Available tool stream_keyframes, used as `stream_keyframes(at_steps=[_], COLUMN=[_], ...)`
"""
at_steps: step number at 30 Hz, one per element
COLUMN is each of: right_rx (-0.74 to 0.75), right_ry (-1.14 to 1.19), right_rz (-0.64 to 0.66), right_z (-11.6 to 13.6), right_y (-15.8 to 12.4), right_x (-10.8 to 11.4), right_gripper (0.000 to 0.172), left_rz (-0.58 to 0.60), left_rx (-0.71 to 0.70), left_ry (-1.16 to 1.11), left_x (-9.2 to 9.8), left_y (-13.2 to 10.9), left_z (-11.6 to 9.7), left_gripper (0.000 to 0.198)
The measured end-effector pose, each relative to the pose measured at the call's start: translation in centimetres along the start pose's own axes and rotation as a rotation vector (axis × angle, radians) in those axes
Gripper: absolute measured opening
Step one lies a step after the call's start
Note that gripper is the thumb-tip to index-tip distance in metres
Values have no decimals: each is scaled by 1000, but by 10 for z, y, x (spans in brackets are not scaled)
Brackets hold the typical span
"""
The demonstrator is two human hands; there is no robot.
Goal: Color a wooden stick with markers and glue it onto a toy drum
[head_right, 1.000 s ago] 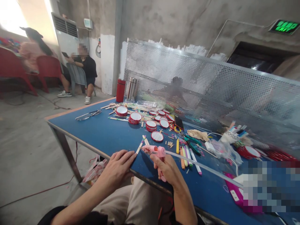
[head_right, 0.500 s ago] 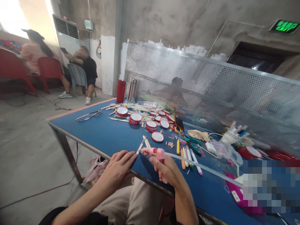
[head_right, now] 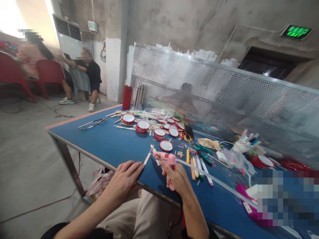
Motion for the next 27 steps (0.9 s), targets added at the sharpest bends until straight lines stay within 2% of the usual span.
stream_keyframes(at_steps=[27], right_rx=[-11], right_ry=[-85], right_rz=[21], right_z=[4], right_y=[4], right_x=[-4], right_gripper=[50], left_rz=[-29], left_rx=[-8], left_ry=[-2], left_x=[-3], left_y=[0], left_z=[2], left_gripper=[59])
Point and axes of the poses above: each hand's wrist, its own y-axis towards the middle knuckle, its own x-axis out of the back of the hand, z = x × y, the point moved 8 cm from there along y, towards the middle knuckle, and after that the axes turned 7 degrees about x, right-handed, at the moved point
